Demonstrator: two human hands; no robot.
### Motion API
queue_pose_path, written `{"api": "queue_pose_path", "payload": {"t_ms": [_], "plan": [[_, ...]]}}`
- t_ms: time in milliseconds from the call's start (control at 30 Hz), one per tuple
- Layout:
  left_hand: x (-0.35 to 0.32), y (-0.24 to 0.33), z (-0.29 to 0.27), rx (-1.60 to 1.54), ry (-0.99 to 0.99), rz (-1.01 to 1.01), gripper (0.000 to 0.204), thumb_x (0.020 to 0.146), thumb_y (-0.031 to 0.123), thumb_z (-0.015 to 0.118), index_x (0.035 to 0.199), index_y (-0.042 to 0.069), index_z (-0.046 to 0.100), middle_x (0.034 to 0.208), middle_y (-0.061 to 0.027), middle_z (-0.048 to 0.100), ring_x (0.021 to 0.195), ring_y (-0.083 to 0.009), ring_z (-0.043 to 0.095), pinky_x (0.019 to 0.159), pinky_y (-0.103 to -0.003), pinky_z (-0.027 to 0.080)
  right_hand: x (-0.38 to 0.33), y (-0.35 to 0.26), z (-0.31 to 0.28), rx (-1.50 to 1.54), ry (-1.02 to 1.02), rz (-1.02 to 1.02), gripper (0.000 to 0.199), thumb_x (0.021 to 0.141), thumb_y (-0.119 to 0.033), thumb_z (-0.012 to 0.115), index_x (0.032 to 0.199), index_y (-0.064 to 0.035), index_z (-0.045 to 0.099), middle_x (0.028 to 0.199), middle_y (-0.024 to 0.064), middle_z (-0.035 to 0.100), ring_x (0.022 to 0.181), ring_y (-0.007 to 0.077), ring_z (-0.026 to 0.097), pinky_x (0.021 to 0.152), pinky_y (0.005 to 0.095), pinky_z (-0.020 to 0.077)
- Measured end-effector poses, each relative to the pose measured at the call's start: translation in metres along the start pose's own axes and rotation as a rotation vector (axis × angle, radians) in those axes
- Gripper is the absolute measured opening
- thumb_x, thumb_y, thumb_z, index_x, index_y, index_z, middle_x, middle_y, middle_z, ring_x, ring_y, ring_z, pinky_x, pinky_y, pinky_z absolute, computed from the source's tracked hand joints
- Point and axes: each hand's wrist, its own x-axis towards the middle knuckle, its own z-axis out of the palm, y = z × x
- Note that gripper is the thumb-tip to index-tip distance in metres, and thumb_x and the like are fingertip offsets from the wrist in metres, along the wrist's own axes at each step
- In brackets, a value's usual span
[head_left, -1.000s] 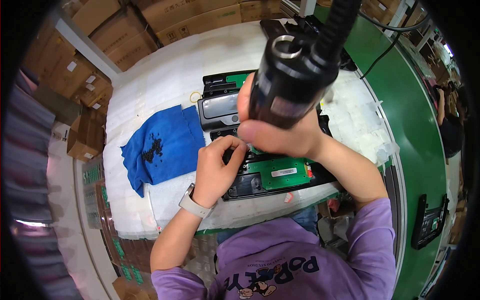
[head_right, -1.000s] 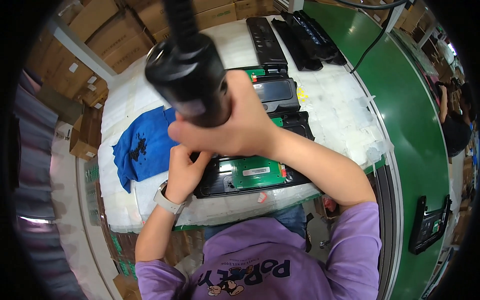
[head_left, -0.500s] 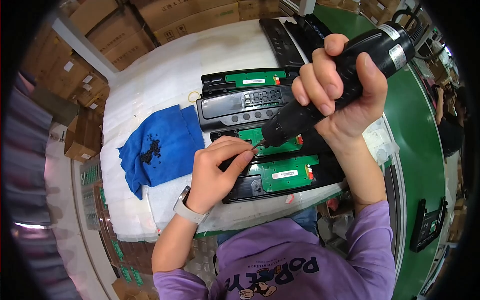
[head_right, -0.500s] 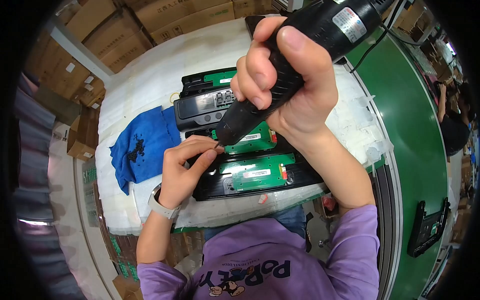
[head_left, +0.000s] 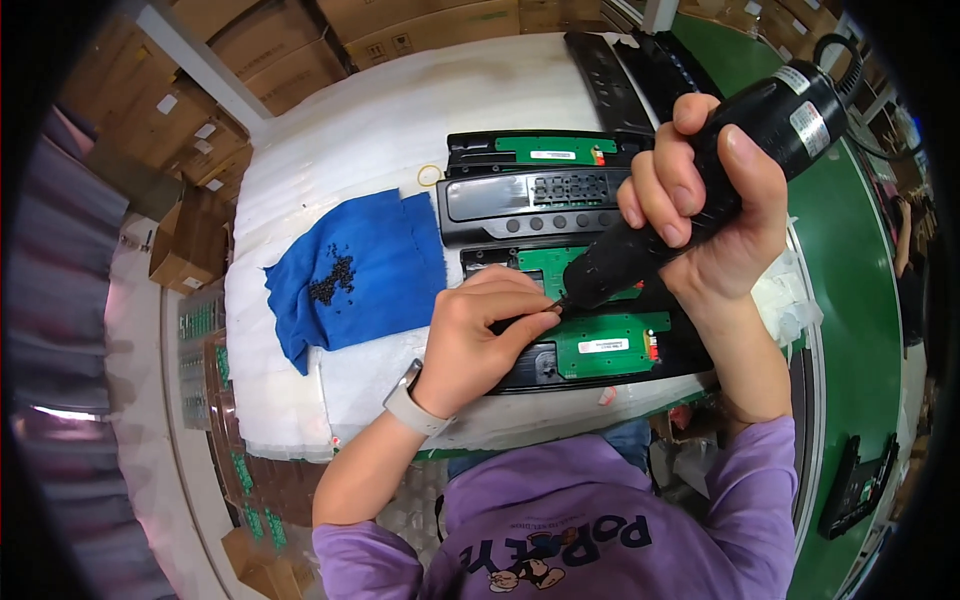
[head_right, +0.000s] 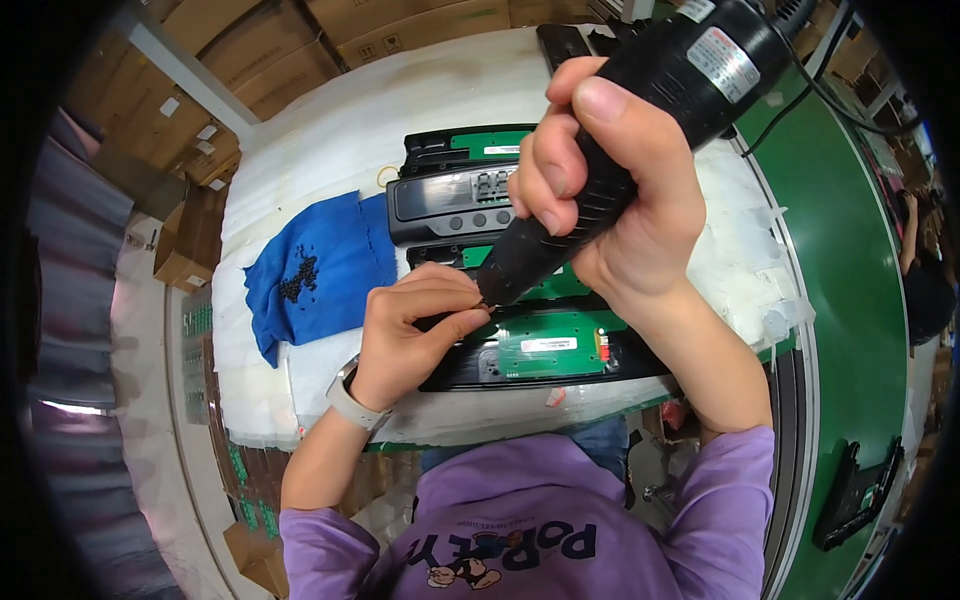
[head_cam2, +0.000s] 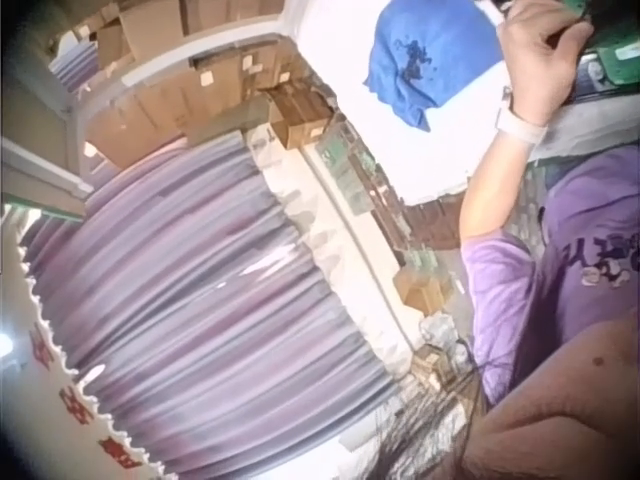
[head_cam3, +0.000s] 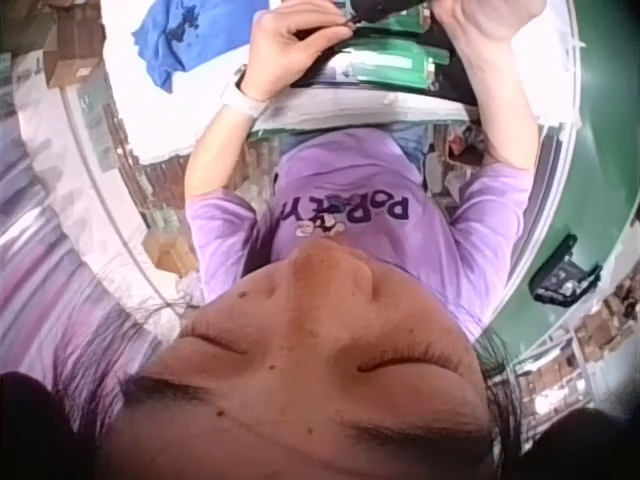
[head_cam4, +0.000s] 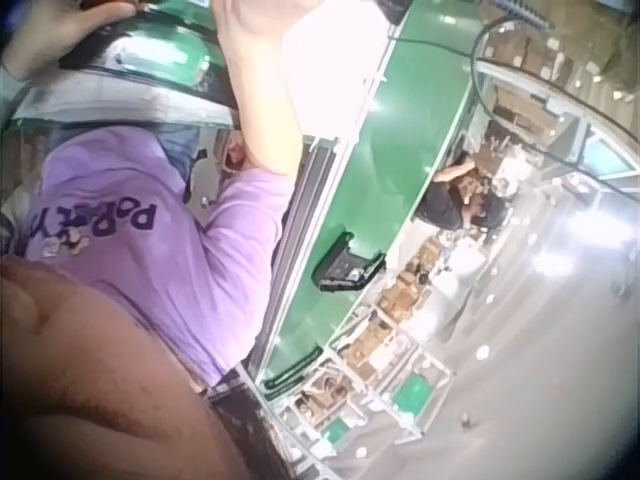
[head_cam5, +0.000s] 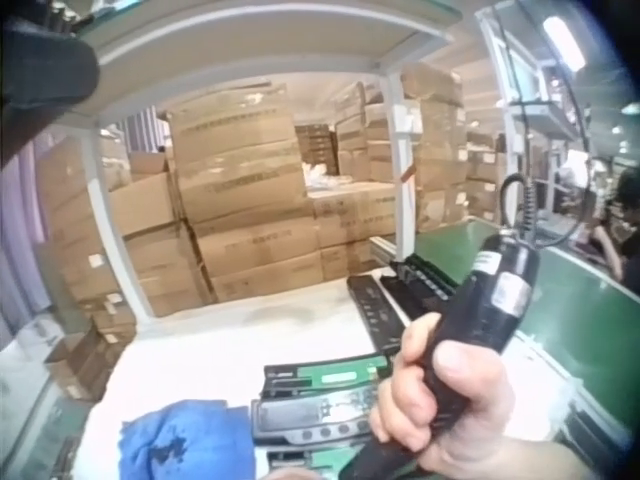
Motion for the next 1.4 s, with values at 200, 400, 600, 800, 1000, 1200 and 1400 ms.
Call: {"api": "queue_pose_path", "payload": {"t_ms": [200, 400, 600, 800, 1000, 1200, 1400], "plan": [[0.010, 0.016, -0.017, 0.082, -0.055, 0.012, 0.039, 0.060, 0.011, 0.079, 0.096, 0.003, 0.068, 0.095, -0.0118, 0.066, 0.091, -0.0262, 0.061, 0.081, -0.032, 0.047, 0.006, -0.013, -0.004, 0.095, 0.038, 0.035, 0.025, 0.089, -0.025, 0.048, 0.092, -0.0012, 0.054, 0.056, 0.0028, 0.047, 0.042, 0.0133, 0.044, 0.049, 0.0302, 0.0401], [-0.002, 0.011, -0.092, 1.044, 0.211, -0.074, 0.022, 0.072, 0.009, 0.070, 0.092, -0.001, 0.065, 0.085, -0.0143, 0.062, 0.081, -0.0309, 0.055, 0.073, -0.037, 0.044, 0.011, -0.046, -0.038, -0.487, -0.067, -0.012, 0.026, 0.086, -0.027, 0.050, 0.095, -0.0025, 0.047, 0.054, -0.0008, 0.042, 0.040, 0.0085, 0.040, 0.045, 0.0263, 0.0362], [-0.030, -0.033, -0.127, 0.966, 0.167, -0.268, 0.016, 0.072, 0.004, 0.070, 0.086, -0.003, 0.065, 0.081, -0.0141, 0.059, 0.076, -0.0293, 0.054, 0.070, -0.036, 0.044, 0.017, -0.046, -0.057, -0.447, 0.056, -0.060, 0.020, 0.081, -0.019, 0.058, 0.086, 0.0003, 0.053, 0.053, 0.0029, 0.046, 0.039, 0.0099, 0.042, 0.042, 0.0251, 0.0359], [-0.027, -0.035, -0.118, 0.956, 0.267, -0.201, 0.008, 0.077, 0.001, 0.066, 0.083, -0.004, 0.064, 0.077, -0.0135, 0.058, 0.071, -0.0279, 0.052, 0.065, -0.035, 0.042, 0.019, -0.042, -0.061, -0.441, 0.077, -0.041, 0.017, 0.077, -0.015, 0.066, 0.076, 0.0005, 0.058, 0.054, 0.0044, 0.050, 0.040, 0.0106, 0.044, 0.040, 0.0240, 0.0355], [-0.027, -0.034, -0.115, 0.927, 0.334, -0.163, 0.008, 0.084, 0.003, 0.059, 0.082, -0.004, 0.060, 0.075, -0.0125, 0.056, 0.068, -0.0263, 0.052, 0.063, -0.035, 0.042, 0.017, -0.039, -0.058, -0.461, 0.088, -0.033, 0.017, 0.076, -0.014, 0.067, 0.075, 0.0001, 0.058, 0.054, 0.0039, 0.051, 0.040, 0.0104, 0.045, 0.040, 0.0238, 0.0351], [-0.025, -0.036, -0.118, 0.789, 0.359, -0.220, 0.012, 0.088, 0.005, 0.053, 0.081, -0.004, 0.055, 0.073, -0.0105, 0.053, 0.064, -0.0196, 0.049, 0.061, -0.029, 0.041, 0.019, -0.034, -0.055, -0.582, 0.022, -0.024, 0.018, 0.076, -0.015, 0.068, 0.072, -0.0008, 0.057, 0.051, 0.0023, 0.051, 0.040, 0.0095, 0.047, 0.041, 0.0239, 0.0362], [-0.010, -0.030, -0.101, 0.395, 0.284, -0.264, 0.013, 0.089, 0.007, 0.056, 0.080, -0.002, 0.057, 0.075, -0.0031, 0.054, 0.067, -0.0078, 0.048, 0.060, -0.020, 0.038, 0.023, -0.030, -0.059, -0.590, 0.008, 0.019, 0.019, 0.075, -0.015, 0.067, 0.069, -0.0002, 0.058, 0.050, 0.0029, 0.052, 0.039, 0.0095, 0.047, 0.041, 0.0235, 0.0368]]}}
